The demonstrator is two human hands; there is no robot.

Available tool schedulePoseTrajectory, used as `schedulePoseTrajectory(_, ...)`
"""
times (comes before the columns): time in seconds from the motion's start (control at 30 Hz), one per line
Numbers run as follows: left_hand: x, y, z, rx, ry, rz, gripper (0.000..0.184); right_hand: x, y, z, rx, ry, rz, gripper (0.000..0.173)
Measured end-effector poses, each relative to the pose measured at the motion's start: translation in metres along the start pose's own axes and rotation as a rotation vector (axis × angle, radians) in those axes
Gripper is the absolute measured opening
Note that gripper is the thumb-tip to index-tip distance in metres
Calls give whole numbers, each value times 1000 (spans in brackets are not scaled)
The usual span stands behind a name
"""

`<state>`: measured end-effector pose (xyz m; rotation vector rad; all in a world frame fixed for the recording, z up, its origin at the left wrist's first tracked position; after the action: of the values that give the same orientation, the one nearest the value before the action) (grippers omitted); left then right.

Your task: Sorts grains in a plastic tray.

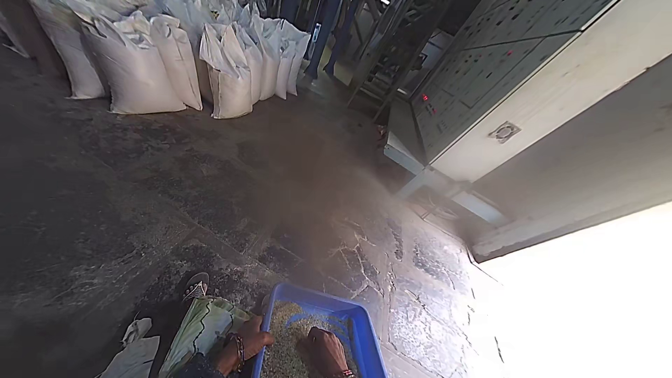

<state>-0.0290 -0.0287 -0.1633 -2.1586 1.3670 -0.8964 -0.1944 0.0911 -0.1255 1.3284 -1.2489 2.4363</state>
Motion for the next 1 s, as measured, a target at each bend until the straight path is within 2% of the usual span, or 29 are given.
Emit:
schedulePoseTrajectory(0.23, 1, -2, -2, 30, -5, 9, 55, -1, 0, 1, -12, -17, 44, 36)
schedulePoseTrajectory(0.37, 1, -1, -2, 23, 0, 10, 50, -1, -1, 2, -2, -23, 54, 36)
schedulePoseTrajectory(1.0, 0, 4, 2, 43, -22, 19, 49, 1, 3, 3, 2, -14, 77, 34)
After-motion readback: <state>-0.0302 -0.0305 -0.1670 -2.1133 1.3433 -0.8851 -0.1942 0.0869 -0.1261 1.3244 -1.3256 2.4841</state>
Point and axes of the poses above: each hand's wrist, its own y-axis towards the middle knuckle, its own x-axis out of the back of the hand, z = x × y, the point moved 7 cm from there along y, towards the middle knuckle, and after that the axes turned 7 degrees about y, right-handed, at the moved point
